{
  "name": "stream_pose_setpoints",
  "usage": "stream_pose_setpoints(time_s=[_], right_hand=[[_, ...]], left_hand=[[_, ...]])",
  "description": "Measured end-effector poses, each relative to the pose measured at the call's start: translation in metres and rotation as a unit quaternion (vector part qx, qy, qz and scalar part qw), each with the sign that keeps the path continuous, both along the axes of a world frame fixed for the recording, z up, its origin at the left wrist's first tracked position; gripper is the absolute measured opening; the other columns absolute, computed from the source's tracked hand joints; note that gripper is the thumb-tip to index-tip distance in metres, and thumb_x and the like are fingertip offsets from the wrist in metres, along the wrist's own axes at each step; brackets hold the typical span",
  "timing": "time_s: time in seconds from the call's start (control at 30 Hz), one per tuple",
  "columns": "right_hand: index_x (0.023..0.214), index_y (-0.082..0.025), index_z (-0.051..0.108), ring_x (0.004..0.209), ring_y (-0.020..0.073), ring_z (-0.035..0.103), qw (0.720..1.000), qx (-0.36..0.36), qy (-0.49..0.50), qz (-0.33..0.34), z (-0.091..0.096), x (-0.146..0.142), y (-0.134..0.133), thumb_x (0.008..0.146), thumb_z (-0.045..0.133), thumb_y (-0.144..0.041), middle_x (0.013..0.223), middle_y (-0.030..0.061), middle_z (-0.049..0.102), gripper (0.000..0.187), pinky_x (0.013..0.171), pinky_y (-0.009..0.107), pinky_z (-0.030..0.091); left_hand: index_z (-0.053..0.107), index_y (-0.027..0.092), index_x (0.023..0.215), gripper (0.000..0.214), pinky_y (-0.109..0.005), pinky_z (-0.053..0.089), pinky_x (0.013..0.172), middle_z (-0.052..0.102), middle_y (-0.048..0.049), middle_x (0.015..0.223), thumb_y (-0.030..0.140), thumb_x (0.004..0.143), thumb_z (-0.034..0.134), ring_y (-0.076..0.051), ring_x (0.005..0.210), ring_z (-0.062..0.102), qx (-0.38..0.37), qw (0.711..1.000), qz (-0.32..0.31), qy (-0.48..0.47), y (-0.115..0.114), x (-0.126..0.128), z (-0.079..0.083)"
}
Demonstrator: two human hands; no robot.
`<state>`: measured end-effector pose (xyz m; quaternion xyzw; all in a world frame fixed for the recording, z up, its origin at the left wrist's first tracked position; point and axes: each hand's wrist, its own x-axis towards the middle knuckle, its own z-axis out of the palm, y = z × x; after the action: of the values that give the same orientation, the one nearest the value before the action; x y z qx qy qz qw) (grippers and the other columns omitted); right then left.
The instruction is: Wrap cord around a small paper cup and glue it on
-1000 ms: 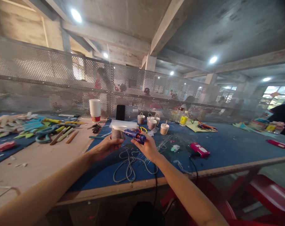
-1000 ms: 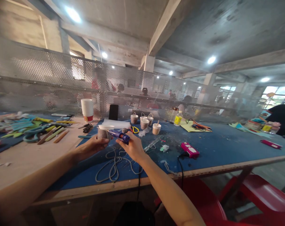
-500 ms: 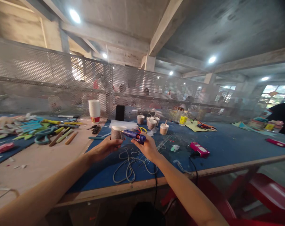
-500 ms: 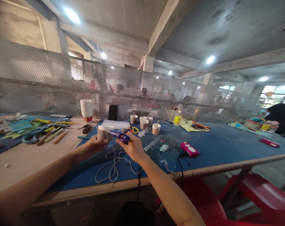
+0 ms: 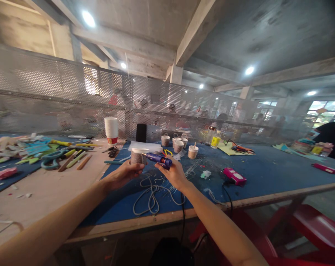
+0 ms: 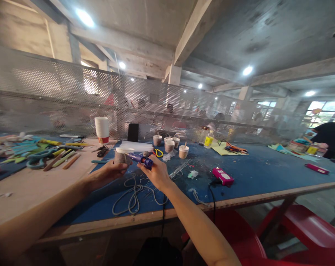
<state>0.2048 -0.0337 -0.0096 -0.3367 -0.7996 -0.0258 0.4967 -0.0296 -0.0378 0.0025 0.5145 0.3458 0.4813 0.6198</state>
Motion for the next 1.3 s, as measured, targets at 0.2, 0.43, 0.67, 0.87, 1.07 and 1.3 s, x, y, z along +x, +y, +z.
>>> stream_pose_setpoints(time_s=[0.2, 0.43, 0.67, 0.87, 1.07, 1.3], right_hand=[[0.093, -0.02, 0.064, 0.083, 0.0209, 0.068, 1.0, 0.009, 0.004, 0.004, -0.0024, 0.0002, 0.0026, 0.096, 0.061, -0.049, 0.09, 0.0059, 0.069, 0.029, 0.074, 0.03, 0.054], [0.094, -0.021, 0.065, 0.083, 0.0207, 0.068, 1.0, 0.006, 0.002, -0.002, -0.0014, 0.0007, 0.0015, 0.096, 0.061, -0.048, 0.091, 0.0058, 0.069, 0.028, 0.074, 0.029, 0.054], [0.091, -0.021, 0.063, 0.081, 0.0206, 0.068, 1.0, 0.008, 0.002, -0.007, -0.0006, 0.0011, 0.0012, 0.097, 0.06, -0.049, 0.088, 0.0053, 0.068, 0.028, 0.072, 0.029, 0.053], [0.092, -0.021, 0.063, 0.081, 0.0205, 0.068, 1.0, 0.005, 0.002, 0.005, -0.0001, 0.0013, 0.0006, 0.096, 0.061, -0.048, 0.088, 0.0051, 0.067, 0.027, 0.072, 0.029, 0.053], [0.089, -0.021, 0.062, 0.077, 0.0199, 0.067, 1.0, 0.003, 0.008, 0.0, 0.0007, 0.0009, 0.0, 0.096, 0.061, -0.048, 0.084, 0.0044, 0.067, 0.027, 0.07, 0.028, 0.052], [0.089, -0.021, 0.064, 0.078, 0.02, 0.067, 1.0, 0.012, 0.009, -0.003, 0.0002, 0.0018, 0.0015, 0.096, 0.062, -0.047, 0.083, 0.0043, 0.067, 0.027, 0.07, 0.028, 0.054]], left_hand=[[0.073, 0.013, 0.093, 0.033, -0.022, 0.038, 0.052, 0.059, 0.0001, 0.069, 0.023, 0.065, 0.087, -0.011, 0.059, 0.051, -0.006, 1.0, 0.002, -0.005, 0.0004, -0.0004, -0.0005], [0.075, 0.011, 0.094, 0.031, -0.022, 0.041, 0.051, 0.058, -0.0011, 0.069, 0.023, 0.068, 0.087, -0.011, 0.059, 0.052, -0.009, 1.0, -0.004, -0.011, 0.0043, -0.0031, -0.0033], [0.076, 0.012, 0.095, 0.032, -0.021, 0.042, 0.053, 0.061, -0.0016, 0.074, 0.02, 0.066, 0.088, -0.01, 0.061, 0.051, -0.011, 1.0, -0.001, -0.018, 0.0009, -0.0017, 0.0], [0.075, 0.011, 0.093, 0.03, -0.021, 0.041, 0.052, 0.058, -0.0004, 0.069, 0.022, 0.067, 0.086, -0.01, 0.059, 0.051, -0.006, 1.0, -0.007, -0.02, 0.0024, -0.0018, -0.0026], [0.075, 0.011, 0.095, 0.03, -0.02, 0.04, 0.053, 0.058, -0.0004, 0.07, 0.023, 0.069, 0.085, -0.01, 0.06, 0.05, -0.007, 1.0, -0.014, -0.016, 0.0013, -0.0026, -0.0021], [0.075, 0.012, 0.095, 0.03, -0.022, 0.037, 0.051, 0.059, -0.0007, 0.07, 0.022, 0.069, 0.086, -0.01, 0.059, 0.05, -0.01, 1.0, -0.016, -0.021, 0.0027, -0.0044, -0.0032]])
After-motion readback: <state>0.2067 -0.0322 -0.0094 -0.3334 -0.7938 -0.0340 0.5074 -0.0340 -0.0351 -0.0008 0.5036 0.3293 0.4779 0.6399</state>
